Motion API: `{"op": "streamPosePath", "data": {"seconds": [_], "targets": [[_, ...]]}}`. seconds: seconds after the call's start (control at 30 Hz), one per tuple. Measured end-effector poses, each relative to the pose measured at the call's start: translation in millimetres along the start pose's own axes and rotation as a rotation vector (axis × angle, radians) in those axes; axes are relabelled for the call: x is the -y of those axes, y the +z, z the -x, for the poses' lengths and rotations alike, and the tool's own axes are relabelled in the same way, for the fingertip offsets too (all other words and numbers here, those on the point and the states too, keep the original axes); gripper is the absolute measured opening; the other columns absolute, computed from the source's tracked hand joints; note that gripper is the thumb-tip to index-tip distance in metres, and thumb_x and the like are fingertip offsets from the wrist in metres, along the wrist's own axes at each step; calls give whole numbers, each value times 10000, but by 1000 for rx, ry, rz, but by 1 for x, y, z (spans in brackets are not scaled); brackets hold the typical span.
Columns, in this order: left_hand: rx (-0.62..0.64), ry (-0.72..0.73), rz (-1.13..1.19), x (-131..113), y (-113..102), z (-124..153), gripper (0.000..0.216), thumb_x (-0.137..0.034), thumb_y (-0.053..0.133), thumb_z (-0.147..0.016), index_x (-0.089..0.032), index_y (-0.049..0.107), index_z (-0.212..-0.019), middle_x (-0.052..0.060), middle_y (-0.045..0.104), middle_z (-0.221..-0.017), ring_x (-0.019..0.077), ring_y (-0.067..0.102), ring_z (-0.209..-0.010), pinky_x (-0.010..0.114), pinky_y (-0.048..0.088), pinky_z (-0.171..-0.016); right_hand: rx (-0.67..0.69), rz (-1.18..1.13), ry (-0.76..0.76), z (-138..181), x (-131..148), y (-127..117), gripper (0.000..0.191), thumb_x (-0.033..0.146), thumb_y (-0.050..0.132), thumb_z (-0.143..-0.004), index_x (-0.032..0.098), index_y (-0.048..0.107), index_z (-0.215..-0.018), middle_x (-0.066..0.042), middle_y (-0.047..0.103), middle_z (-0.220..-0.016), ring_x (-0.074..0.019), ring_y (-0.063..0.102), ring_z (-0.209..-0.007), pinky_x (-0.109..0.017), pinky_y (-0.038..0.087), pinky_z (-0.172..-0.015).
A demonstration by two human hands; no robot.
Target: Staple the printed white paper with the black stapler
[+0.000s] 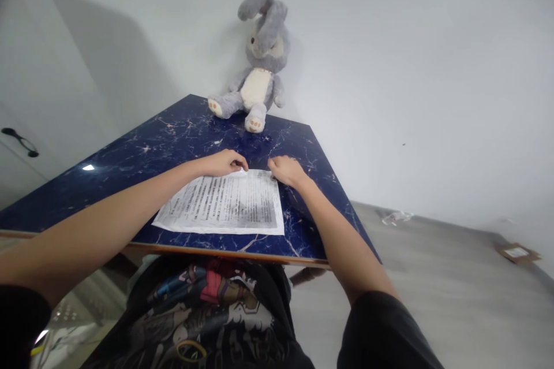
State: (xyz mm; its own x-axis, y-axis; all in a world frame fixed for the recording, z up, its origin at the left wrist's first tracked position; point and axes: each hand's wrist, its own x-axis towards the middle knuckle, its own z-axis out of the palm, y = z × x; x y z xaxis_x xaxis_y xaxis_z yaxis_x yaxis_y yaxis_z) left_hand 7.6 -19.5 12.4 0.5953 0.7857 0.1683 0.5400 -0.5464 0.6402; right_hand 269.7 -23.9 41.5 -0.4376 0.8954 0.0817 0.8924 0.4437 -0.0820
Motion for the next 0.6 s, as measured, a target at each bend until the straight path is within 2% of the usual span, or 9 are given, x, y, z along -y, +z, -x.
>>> {"op": "streamPosePath", "data": {"seconds": [0.2,0.3,0.37,0.43,0.47,0.53,0.6], "targets": [[28,14,-78,-4,-1,1,307,-116,578,-859,-214,811,-1032,73,790,-1018,201,690,-877,308,487,-848,-28,152,25,5,24,25,426,339,371,-1018,125,738,-983,-235,739,-1114,-363,682,-1071,-398,453,-874],[33,24,-116,-2,-2,1,308,-126,554,-884,-206,797,-1056,73,786,-1019,198,692,-889,311,491,-865,-7,133,2,3,24,20,436,396,368,-1033,138,719,-1019,-206,745,-1087,-339,684,-1032,-391,457,-864],[26,38,-123,2,-2,1,307,-147,535,-915,-212,786,-1078,74,778,-1077,206,694,-946,319,494,-892,20,77,-43,2,12,6,460,461,323,-1060,190,694,-1040,-115,757,-1021,-266,686,-950,-339,463,-823],[-4,63,-152,9,-1,0,309,-158,514,-939,-212,774,-1095,79,762,-1137,219,684,-1019,337,489,-933,48,-52,-155,3,-8,-9,484,545,306,-1069,216,660,-1082,-54,743,-995,-209,661,-896,-299,460,-798],[-25,81,-182,12,0,-1,308,-161,509,-945,-205,769,-1102,86,752,-1147,228,672,-1051,353,481,-963,74,-132,-240,4,-21,-16,482,593,357,-1051,212,648,-1104,-46,732,-998,-197,643,-883,-292,456,-795],[-55,112,-261,16,0,-1,300,-187,522,-951,-185,759,-1134,107,726,-1151,250,641,-1101,394,451,-1028,158,-237,-400,6,-48,-23,490,645,584,-935,192,654,-1107,-49,716,-989,-197,613,-860,-298,444,-784],[-55,124,-320,19,0,-1,317,-280,586,-948,-176,748,-1200,128,683,-1205,275,599,-1155,425,415,-1080,229,-274,-450,8,-73,-24,487,598,717,-836,178,683,-1081,-54,709,-974,-204,604,-845,-307,431,-764]]}}
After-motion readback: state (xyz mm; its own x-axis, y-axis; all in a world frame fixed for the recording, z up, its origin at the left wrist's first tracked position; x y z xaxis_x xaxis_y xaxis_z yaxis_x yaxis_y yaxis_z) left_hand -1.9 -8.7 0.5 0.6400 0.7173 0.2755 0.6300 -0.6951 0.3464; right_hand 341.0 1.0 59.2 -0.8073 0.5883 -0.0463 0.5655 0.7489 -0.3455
